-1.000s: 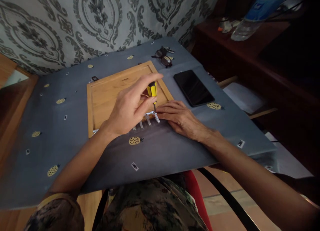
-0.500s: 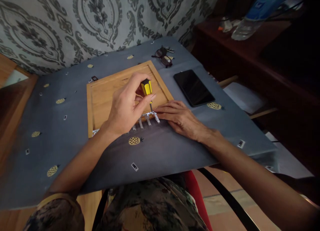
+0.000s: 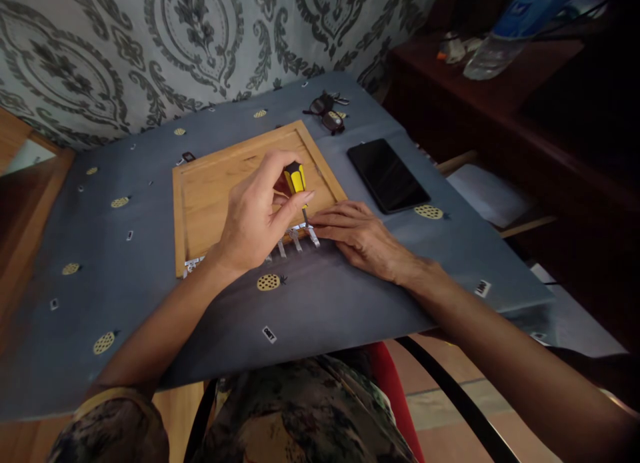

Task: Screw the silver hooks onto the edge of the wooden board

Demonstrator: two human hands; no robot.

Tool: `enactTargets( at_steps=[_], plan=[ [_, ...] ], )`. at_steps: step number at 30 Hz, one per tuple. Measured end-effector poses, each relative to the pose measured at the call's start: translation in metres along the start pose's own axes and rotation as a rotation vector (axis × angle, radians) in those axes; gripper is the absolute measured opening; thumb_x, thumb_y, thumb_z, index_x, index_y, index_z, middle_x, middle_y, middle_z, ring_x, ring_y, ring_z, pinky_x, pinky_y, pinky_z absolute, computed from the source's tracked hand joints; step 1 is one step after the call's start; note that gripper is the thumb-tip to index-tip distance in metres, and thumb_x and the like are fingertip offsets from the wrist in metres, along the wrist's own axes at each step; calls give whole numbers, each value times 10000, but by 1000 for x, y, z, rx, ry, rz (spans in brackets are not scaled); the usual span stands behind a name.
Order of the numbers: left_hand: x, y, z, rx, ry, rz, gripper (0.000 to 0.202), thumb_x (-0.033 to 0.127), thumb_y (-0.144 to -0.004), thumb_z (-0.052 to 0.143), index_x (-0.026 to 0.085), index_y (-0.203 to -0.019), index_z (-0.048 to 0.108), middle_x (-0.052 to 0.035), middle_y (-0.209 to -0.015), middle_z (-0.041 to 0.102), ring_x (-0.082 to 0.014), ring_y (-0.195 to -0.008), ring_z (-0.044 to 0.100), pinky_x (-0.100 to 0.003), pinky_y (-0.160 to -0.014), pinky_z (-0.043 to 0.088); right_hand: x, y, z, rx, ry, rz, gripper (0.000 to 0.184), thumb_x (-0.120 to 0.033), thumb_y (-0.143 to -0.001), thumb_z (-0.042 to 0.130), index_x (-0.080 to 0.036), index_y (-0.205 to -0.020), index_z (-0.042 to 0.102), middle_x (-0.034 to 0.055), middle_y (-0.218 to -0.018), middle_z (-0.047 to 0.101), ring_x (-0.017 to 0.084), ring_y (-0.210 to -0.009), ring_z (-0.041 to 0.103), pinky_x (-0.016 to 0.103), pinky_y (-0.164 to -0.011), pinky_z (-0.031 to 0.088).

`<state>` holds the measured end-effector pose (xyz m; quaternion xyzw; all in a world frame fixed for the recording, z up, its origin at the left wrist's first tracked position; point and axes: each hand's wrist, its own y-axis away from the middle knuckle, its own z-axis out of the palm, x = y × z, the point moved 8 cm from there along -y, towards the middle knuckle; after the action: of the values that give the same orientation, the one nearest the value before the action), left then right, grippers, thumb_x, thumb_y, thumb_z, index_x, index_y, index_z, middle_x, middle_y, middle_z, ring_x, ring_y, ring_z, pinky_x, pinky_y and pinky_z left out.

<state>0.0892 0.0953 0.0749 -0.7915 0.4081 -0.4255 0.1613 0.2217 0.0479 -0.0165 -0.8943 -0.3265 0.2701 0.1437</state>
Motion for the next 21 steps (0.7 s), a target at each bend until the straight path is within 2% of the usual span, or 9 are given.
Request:
enactTargets(
  at_steps=[6, 10, 14, 18, 21],
  plan=[
    [0, 1, 1, -1, -67, 13, 240, 241, -922, 627, 261, -1130, 508, 16, -926, 620, -130, -776, 662, -294, -740, 617, 1, 0, 1, -6, -2, 11, 450, -63, -905, 470, -266, -1229, 707, 78, -1311, 703, 268, -1215, 611, 533, -1030, 424],
    [2, 1, 0, -4, -70, 27, 236, 240, -927, 618, 260, -1135, 509, 18, -911, 615, -127, -769, 656, -270, -691, 619, 1, -1, 0, -4, -16, 14, 448, -69, -916, 467, -275, -1236, 704, 72, -1307, 706, 268, -1208, 615, 542, -1029, 427],
    [5, 1, 1, -29, -72, 14, 247, 216, -920, 622, 250, -1138, 510, 16, -908, 616, -122, -781, 655, -256, -704, 620, 0, -1, 0, -6, -17, 12, 447, -73, -925, 464, -277, -1250, 694, 73, -1312, 704, 265, -1210, 616, 543, -1031, 425],
    [8, 0, 3, -50, -81, 23, 230, 206, -922, 607, 248, -1132, 521, 4, -955, 626, -134, -803, 664, -294, -755, 622, -2, -2, -1, 3, -8, -2, 425, -77, -932, 459, -249, -1239, 697, 84, -1308, 705, 265, -1201, 620, 537, -1027, 430],
    [8, -1, 4, -83, -40, 43, 286, 182, -934, 566, 283, -1195, 512, 3, -1025, 643, -152, -851, 691, -334, -807, 629, 0, -1, 0, 1, -8, 12, 437, -71, -924, 466, -271, -1237, 697, 71, -1304, 708, 262, -1209, 615, 536, -1027, 428]
  ],
)
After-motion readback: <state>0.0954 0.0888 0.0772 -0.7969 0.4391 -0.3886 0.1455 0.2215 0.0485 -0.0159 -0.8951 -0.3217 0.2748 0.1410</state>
